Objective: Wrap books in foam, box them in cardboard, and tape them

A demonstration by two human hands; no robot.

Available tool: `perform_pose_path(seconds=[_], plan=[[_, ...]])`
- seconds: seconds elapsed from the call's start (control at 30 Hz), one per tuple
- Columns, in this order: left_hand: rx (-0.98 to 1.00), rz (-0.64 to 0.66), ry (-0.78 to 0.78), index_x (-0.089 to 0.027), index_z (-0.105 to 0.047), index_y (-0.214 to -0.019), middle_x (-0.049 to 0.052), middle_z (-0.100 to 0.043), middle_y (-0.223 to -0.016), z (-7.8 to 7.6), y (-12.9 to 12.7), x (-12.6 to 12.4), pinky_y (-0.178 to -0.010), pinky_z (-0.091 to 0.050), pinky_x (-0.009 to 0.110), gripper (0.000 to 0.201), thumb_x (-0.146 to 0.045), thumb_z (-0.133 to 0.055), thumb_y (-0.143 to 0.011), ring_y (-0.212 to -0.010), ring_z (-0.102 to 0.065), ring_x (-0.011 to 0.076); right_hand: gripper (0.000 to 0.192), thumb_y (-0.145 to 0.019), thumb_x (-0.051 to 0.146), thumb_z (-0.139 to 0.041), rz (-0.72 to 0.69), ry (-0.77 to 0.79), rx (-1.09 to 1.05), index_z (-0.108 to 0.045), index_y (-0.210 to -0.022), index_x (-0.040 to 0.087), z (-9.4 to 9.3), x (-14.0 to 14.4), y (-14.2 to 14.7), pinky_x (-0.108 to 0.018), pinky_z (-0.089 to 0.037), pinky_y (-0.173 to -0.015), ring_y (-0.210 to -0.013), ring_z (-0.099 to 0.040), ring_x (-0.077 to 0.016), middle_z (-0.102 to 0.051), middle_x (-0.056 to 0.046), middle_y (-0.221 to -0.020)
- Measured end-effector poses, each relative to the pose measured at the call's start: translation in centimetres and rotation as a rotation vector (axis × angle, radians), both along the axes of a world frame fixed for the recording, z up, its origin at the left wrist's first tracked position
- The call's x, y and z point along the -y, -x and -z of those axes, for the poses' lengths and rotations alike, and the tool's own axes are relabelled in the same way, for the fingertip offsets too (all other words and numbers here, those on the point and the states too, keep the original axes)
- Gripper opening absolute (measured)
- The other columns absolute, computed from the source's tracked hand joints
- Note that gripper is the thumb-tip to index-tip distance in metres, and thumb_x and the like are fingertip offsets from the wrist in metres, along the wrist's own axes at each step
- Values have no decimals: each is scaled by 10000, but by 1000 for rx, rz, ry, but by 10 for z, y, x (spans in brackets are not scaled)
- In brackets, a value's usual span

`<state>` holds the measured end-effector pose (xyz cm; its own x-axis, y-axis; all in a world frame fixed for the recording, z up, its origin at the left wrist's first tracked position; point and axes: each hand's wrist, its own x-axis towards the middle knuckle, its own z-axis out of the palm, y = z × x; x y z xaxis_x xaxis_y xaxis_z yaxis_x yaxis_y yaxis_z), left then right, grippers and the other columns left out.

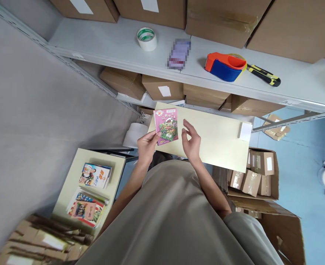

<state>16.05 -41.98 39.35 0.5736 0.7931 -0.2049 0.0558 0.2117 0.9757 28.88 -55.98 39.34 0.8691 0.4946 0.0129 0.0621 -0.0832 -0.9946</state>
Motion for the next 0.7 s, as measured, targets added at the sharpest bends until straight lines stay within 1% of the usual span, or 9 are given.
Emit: perform_pose_path(seconds=[0.07, 0.13, 0.23, 0.3, 0.4, 0.47, 0.57, 0.63, 0.7], plan=[[-4, -17, -90, -205, -922, -1147, 79, -899, -1167, -5, 0, 13, -1010, -684, 430, 547, -679, -924, -874, -1083, -844, 303, 609, -1011, 756, -740, -107, -4, -39, -822, -1392, 288, -7, -5, 13, -490, -681, -1109, -1360, -782, -336, -804, -121, -1489], [-7, 10, -214, -238, -914, -1234, 83, -883, -1281, -10, 2, 27, -1127, -664, 476, 478, -622, -880, -951, -1194, -841, 322, 646, -935, 763, -830, -181, -22, -99, -834, -1355, 273, -11, -12, 24, -456, -708, -1027, -1255, -825, -331, -846, -110, -1389], [-3, 99, -409, -289, -903, -1276, 77, -857, -1370, -18, 9, 38, -1231, -621, 516, 395, -562, -856, -994, -1299, -818, 330, 661, -904, 819, -820, -131, -37, -142, -862, -1225, 243, -11, -16, 26, -416, -716, -912, -1079, -849, -310, -889, -92, -1182], [-26, 87, -462, -294, -881, -1318, 88, -844, -1403, -22, 16, 32, -1227, -622, 525, 409, -568, -832, -1019, -1315, -808, 323, 675, -896, 856, -798, -110, -43, -167, -868, -1149, 235, -10, -13, 18, -412, -708, -868, -999, -843, -305, -892, -80, -1078], [-51, 30, -364, -261, -818, -1427, 133, -831, -1422, -27, 24, 9, -1199, -628, 522, 540, -633, -800, -1035, -1345, -786, 326, 672, -856, 848, -850, -177, -73, -224, -870, -1151, 244, -15, -3, 2, -430, -705, -873, -1008, -840, -322, -893, -63, -1068], [-4, 116, -197, -226, -797, -1451, 162, -835, -1404, -28, 26, -6, -1165, -645, 510, 645, -692, -811, -1005, -1330, -793, 339, 650, -855, 827, -871, -240, -89, -253, -876, -1147, 246, -19, 2, -4, -437, -704, -879, -1011, -841, -324, -895, -57, -1071], [60, 258, 48, -202, -838, -1351, 165, -849, -1370, -27, 27, -15, -1110, -674, 488, 650, -721, -846, -960, -1250, -828, 340, 628, -869, 811, -873, -311, -95, -264, -885, -1124, 238, -20, 5, -5, -427, -701, -864, -964, -843, -303, -898, -57, -1064], [62, 252, 123, -199, -867, -1248, 150, -869, -1310, -25, 28, -14, -1078, -687, 476, 595, -698, -893, -924, -1186, -848, 330, 622, -884, 802, -865, -348, -87, -271, -885, -1132, 232, -17, 5, -3, -427, -704, -864, -937, -846, -290, -901, -65, -1075], [58, 202, 132, -196, -875, -1197, 138, -884, -1256, -22, 28, -12, -1059, -691, 471, 566, -675, -924, -900, -1137, -858, 320, 632, -896, 800, -852, -334, -61, -261, -879, -1165, 229, -13, 5, -1, -444, -713, -881, -954, -855, -294, -903, -86, -1115]])
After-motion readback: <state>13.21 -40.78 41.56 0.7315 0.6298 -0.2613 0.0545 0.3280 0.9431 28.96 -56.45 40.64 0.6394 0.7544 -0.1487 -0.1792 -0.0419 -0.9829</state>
